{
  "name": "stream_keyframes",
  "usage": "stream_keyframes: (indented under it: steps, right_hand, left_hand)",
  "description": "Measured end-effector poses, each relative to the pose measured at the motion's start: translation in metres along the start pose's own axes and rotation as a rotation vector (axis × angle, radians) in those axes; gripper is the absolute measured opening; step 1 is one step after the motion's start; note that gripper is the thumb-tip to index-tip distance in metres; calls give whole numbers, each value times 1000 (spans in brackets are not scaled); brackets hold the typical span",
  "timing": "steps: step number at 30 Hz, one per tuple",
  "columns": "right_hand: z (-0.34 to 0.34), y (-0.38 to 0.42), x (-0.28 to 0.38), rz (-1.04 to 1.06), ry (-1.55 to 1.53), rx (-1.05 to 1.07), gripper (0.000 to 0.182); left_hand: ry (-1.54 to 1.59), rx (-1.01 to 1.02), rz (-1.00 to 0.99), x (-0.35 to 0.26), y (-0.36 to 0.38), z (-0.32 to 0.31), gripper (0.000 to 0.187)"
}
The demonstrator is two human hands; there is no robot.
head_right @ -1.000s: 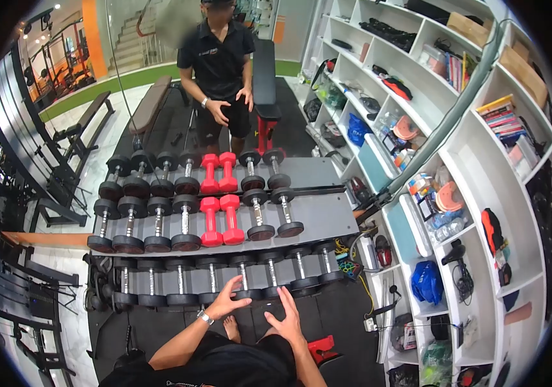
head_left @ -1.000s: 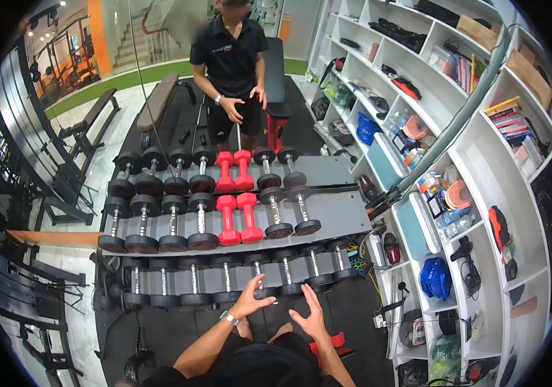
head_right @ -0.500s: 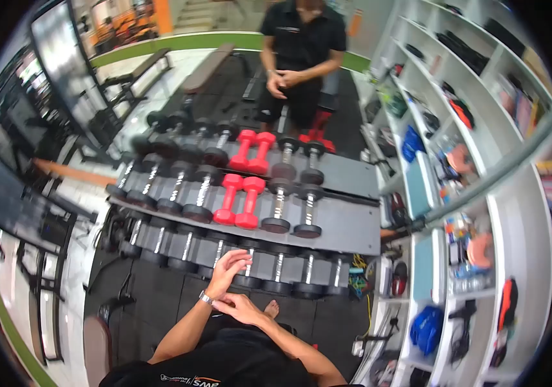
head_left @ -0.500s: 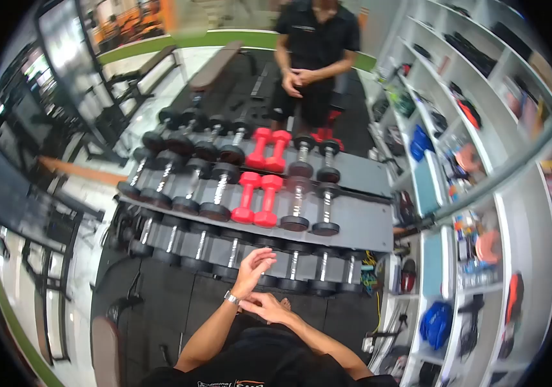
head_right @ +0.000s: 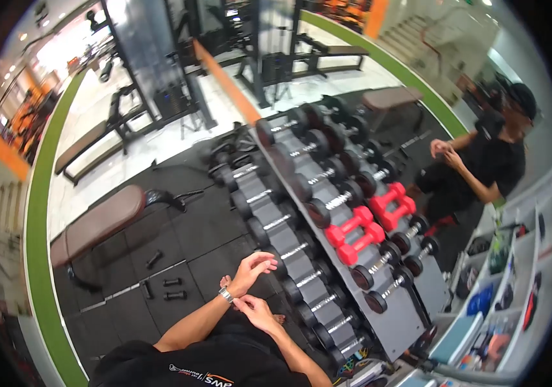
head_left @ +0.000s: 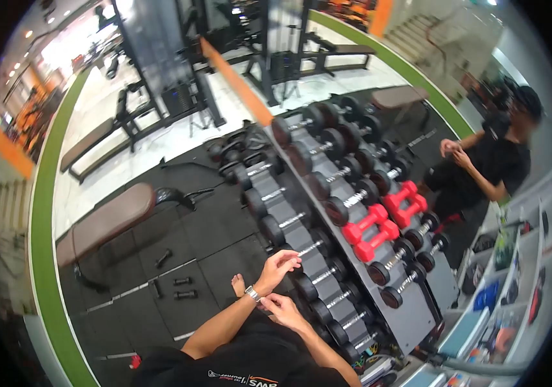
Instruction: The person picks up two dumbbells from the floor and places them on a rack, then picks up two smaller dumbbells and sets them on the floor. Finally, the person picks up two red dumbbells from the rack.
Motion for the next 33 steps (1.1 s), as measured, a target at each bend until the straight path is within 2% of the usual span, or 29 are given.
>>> stream_keyframes:
  steps: [4, 6, 10, 13, 17, 22, 24, 25, 29, 33]
  right_hand:
    - [-21, -35, 7, 66, 2, 58, 30]
    - [-30, -43, 28, -22, -92, 46, 27]
    - [-50, -74, 18, -31, -138, 60, 32]
    - [-37, -72, 50, -38, 128, -74, 41]
    - [-42, -67, 29, 39, -34, -311, 40]
    - [-42, -38, 36, -87, -247, -467, 54]
    - [-36, -31, 21, -182, -127, -497, 55]
    - [-37, -27, 15, -115, -174, -556, 56]
    - [-31, -5, 0, -83, -260, -546, 43]
    - [-16, 25, 10, -83, -277, -475, 43]
  left_hand:
    - [22, -99, -76, -23, 1, 44, 27]
    - [63, -114, -83, -36, -5, 58, 27]
    - [77, -189, -64, -60, -17, 63, 25]
    - [88, -88, 21, -44, -30, 68, 26]
    - [96, 27, 140, -36, -44, 48, 25]
    - [-120, 238, 158, -12, -52, 7, 21]
    - [-138, 325, 208, -2, -47, -12, 21]
    - [-149, 361, 239, 2, -44, -20, 22]
    - [-206, 448, 266, 23, -37, -41, 22]
    - [-299, 526, 252, 43, -32, -56, 20]
Point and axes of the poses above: each hand's wrist, its own y-axis away from the middle knuckle, its own z-axis out of the back of the hand, x = y × z, the point moved 1 cm from there along -y, towards the middle knuckle, and after that the axes turned 12 degrees about y, right-handed, at the moved point
